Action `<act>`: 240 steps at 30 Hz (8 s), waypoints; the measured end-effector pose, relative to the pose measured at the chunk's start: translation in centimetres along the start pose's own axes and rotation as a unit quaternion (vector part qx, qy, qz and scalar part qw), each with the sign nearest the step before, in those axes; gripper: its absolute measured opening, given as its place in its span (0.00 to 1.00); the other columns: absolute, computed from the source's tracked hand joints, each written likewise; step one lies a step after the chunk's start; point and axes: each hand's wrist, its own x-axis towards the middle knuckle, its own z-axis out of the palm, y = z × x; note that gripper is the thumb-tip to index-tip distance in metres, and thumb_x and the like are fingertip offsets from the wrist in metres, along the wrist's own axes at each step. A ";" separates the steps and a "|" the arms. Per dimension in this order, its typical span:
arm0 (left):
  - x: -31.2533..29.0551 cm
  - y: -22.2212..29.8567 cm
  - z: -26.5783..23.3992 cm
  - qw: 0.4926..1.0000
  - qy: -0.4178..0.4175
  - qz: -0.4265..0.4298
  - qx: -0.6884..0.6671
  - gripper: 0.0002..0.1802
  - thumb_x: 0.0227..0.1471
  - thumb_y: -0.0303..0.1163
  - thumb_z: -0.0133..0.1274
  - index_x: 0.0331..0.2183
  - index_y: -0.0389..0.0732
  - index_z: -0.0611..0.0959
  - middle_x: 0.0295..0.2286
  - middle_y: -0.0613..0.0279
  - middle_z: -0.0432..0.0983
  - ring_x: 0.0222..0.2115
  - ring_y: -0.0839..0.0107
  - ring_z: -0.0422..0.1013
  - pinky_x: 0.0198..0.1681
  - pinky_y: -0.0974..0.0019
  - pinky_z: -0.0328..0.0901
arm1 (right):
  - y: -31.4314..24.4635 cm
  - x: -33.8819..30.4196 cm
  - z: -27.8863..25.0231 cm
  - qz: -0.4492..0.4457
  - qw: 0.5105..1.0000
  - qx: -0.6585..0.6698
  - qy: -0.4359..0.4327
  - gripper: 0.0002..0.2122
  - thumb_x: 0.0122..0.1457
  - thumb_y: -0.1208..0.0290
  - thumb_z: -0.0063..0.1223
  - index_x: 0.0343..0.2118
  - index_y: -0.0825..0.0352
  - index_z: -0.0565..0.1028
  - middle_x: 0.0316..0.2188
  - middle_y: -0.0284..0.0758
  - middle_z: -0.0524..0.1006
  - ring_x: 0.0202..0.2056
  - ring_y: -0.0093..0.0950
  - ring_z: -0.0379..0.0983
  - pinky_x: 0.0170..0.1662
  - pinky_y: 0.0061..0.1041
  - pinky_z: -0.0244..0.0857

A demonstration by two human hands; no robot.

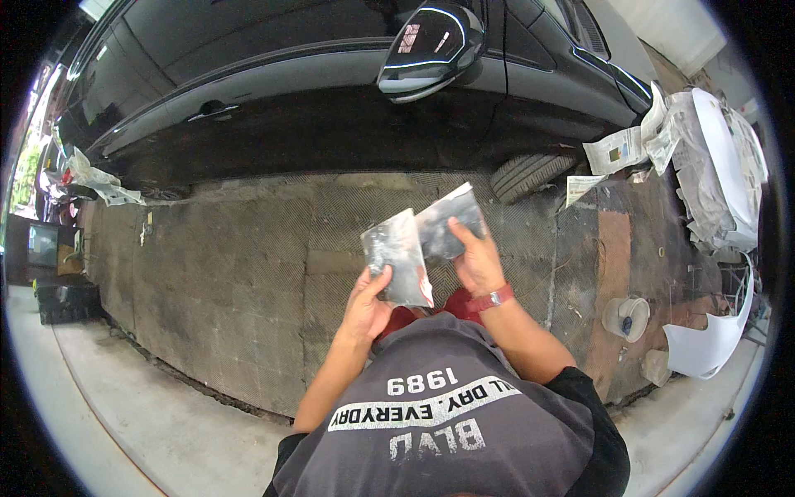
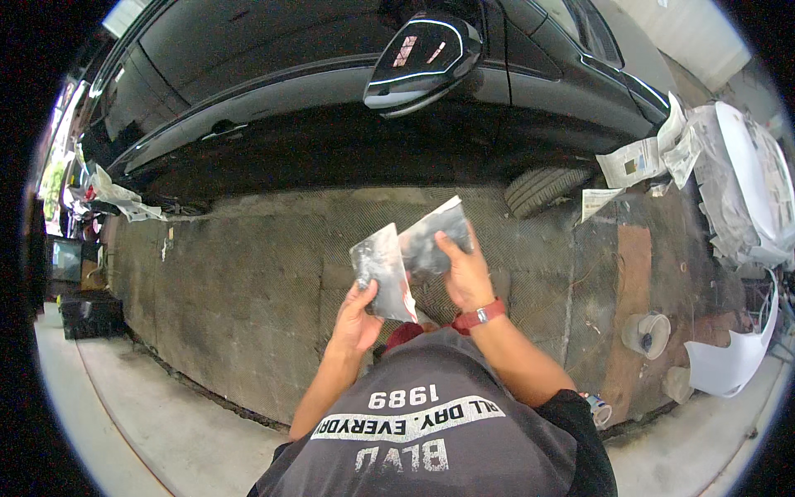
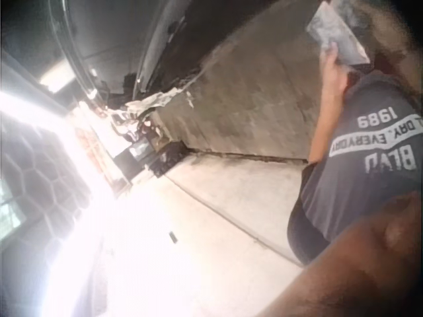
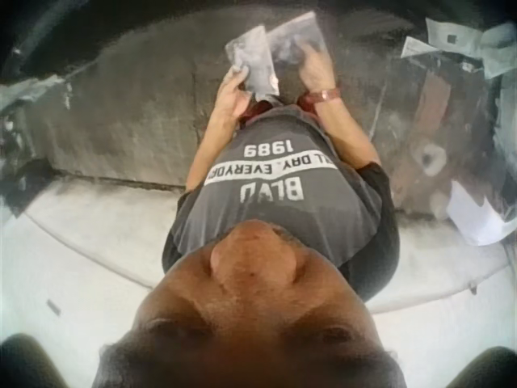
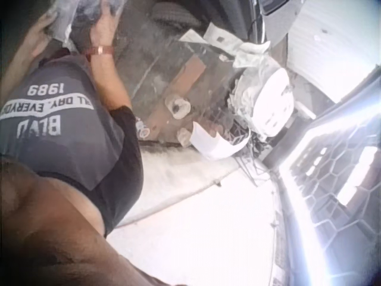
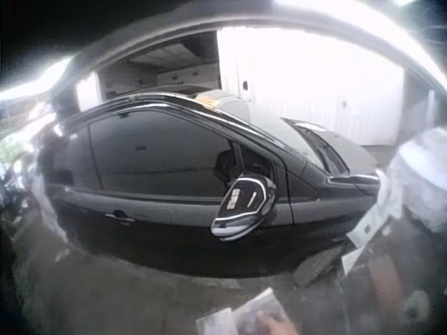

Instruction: The person sits on the floor and handles two sanding blocks, then uses a brush to apply a substance from a paint can onto one block. They stand and rub the sanding blocks on the side of a black car, focusing on the area near the side mirror and door panel.

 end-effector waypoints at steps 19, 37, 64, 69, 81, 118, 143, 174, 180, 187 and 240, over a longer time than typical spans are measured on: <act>0.7 -5.8 6.8 0.933 0.223 0.253 0.127 0.19 0.70 0.32 0.55 0.59 0.40 0.75 0.51 0.58 0.81 0.48 0.67 0.81 0.47 0.60 0.79 | -10.9 -8.7 -4.7 -0.364 0.569 -0.632 -0.380 0.30 0.58 0.78 0.61 0.64 0.43 0.77 0.68 0.39 0.68 0.70 0.50 0.64 0.73 0.69 0.50; 1.7 -12.4 12.7 0.879 0.128 0.306 0.341 0.18 0.70 0.33 0.56 0.57 0.35 0.79 0.48 0.63 0.82 0.47 0.75 0.75 0.54 0.69 0.69 | -15.4 -6.7 -10.5 -0.373 0.495 -0.751 -0.228 0.27 0.55 0.80 0.54 0.59 0.52 0.80 0.63 0.36 0.74 0.69 0.47 0.65 0.72 0.68 0.47; 2.6 -11.3 13.8 0.904 0.166 0.357 0.167 0.18 0.70 0.30 0.56 0.58 0.37 0.77 0.51 0.62 0.80 0.51 0.74 0.75 0.58 0.65 0.69 | -15.6 -7.8 -9.3 0.127 0.971 -0.106 -0.174 0.22 0.66 0.79 0.57 0.63 0.72 0.72 0.48 0.34 0.82 0.51 0.28 0.79 0.58 0.30 0.71; 1.6 -10.6 14.7 0.944 0.105 0.294 0.104 0.19 0.70 0.31 0.57 0.57 0.37 0.78 0.51 0.60 0.81 0.51 0.71 0.78 0.58 0.61 0.72 | -17.1 -5.2 -12.9 0.033 0.894 -0.358 -0.267 0.19 0.66 0.77 0.62 0.59 0.71 0.75 0.48 0.36 0.83 0.47 0.23 0.80 0.54 0.28 0.77; 0.4 -11.0 13.2 0.983 0.035 0.123 0.133 0.28 0.69 0.32 0.57 0.66 0.41 0.71 0.56 0.59 0.79 0.55 0.67 0.78 0.56 0.60 0.76 | -19.4 -3.8 -13.2 -0.176 0.809 -0.516 -0.219 0.19 0.63 0.83 0.61 0.56 0.65 0.74 0.47 0.36 0.84 0.48 0.28 0.81 0.55 0.27 0.73; 5.6 -14.8 18.0 0.920 0.043 0.311 0.235 0.30 0.63 0.18 0.61 0.63 0.38 0.71 0.53 0.58 0.79 0.51 0.72 0.78 0.55 0.67 0.73 | -12.0 -6.6 -12.8 -0.003 0.987 -0.151 -0.055 0.15 0.66 0.73 0.68 0.53 0.69 0.81 0.43 0.29 0.84 0.34 0.13 0.76 0.34 0.15 0.68; 33.7 9.2 13.5 0.909 0.103 0.339 -0.219 0.37 0.77 0.58 0.23 0.74 0.46 0.59 0.74 0.54 0.53 0.74 0.56 0.54 0.78 0.45 0.46 | -10.4 -4.5 -12.1 -0.204 0.935 -0.064 0.282 0.10 0.67 0.74 0.65 0.49 0.69 0.81 0.44 0.33 0.84 0.42 0.23 0.81 0.44 0.27 0.77; 44.7 19.7 10.9 0.949 0.015 0.225 -0.220 0.37 0.73 0.51 0.24 0.66 0.42 0.75 0.65 0.47 0.71 0.66 0.42 0.68 0.68 0.29 0.63 | -7.8 -4.2 -10.4 -0.251 0.904 -0.079 0.337 0.12 0.66 0.73 0.68 0.49 0.71 0.80 0.48 0.35 0.84 0.48 0.25 0.78 0.55 0.29 0.70; 45.5 19.9 12.5 0.944 0.063 0.225 -0.235 0.42 0.72 0.58 0.16 0.66 0.44 0.74 0.66 0.49 0.70 0.68 0.44 0.65 0.71 0.33 0.58 | -7.4 -4.1 -9.9 -0.240 0.909 -0.074 0.333 0.13 0.67 0.73 0.66 0.52 0.70 0.80 0.50 0.35 0.84 0.49 0.27 0.80 0.54 0.33 0.72; 45.8 20.5 12.4 0.931 0.087 0.189 -0.299 0.39 0.72 0.60 0.24 0.63 0.43 0.75 0.63 0.52 0.72 0.66 0.48 0.66 0.71 0.35 0.57 | -7.6 -4.1 -7.6 -0.213 0.919 -0.081 0.321 0.11 0.70 0.75 0.61 0.53 0.71 0.80 0.50 0.35 0.83 0.48 0.26 0.79 0.53 0.31 0.73; 1.9 2.4 0.4 0.851 0.002 0.201 0.484 0.30 0.73 0.35 0.53 0.67 0.30 0.66 0.60 0.51 0.72 0.59 0.66 0.68 0.66 0.62 0.61 | 3.0 -14.2 0.7 -0.283 0.542 -0.789 -0.053 0.28 0.55 0.80 0.55 0.60 0.50 0.80 0.64 0.39 0.73 0.68 0.47 0.65 0.72 0.65 0.49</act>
